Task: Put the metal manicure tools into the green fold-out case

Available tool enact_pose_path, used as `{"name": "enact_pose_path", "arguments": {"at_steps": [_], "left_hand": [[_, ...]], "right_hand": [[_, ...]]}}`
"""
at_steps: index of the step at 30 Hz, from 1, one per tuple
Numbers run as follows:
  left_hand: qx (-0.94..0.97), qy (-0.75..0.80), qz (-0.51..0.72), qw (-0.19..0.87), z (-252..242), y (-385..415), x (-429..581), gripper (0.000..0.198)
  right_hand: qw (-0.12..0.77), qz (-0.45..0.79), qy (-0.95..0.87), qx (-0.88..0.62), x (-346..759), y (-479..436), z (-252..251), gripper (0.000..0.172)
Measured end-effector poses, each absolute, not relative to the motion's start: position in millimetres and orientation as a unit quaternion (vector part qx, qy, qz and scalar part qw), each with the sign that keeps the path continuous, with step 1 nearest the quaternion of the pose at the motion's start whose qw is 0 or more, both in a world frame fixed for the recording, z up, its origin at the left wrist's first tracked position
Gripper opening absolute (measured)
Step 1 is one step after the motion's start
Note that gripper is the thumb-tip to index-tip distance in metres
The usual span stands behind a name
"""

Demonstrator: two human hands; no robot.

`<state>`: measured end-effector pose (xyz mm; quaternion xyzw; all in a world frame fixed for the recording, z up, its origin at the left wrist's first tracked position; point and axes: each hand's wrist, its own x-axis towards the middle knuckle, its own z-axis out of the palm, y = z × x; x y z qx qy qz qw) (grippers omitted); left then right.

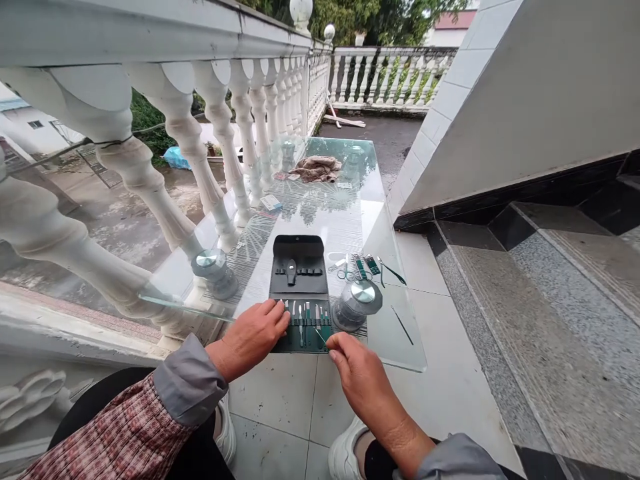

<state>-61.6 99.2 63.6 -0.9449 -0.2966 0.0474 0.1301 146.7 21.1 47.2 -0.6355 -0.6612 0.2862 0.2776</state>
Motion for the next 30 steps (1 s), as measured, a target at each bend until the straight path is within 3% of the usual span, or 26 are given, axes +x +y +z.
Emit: {"name": "enact_pose_path", "arguments": {"at_steps": [22, 30], "left_hand": [[-0.958, -0.250, 0.049, 0.127, 55.5, 99.9, -62.4, 0.019], [-0.958, -0.253, 0.060, 0.120, 61.1, 97.5, -62.2, 0.019]], "right_hand": [[0.297, 0.251, -0.669, -0.634, 148.2, 20.2, 41.1, 0.023], [0.287, 0.130, -0.722, -0.616, 144.7, 20.7, 28.5, 0.026]]}}
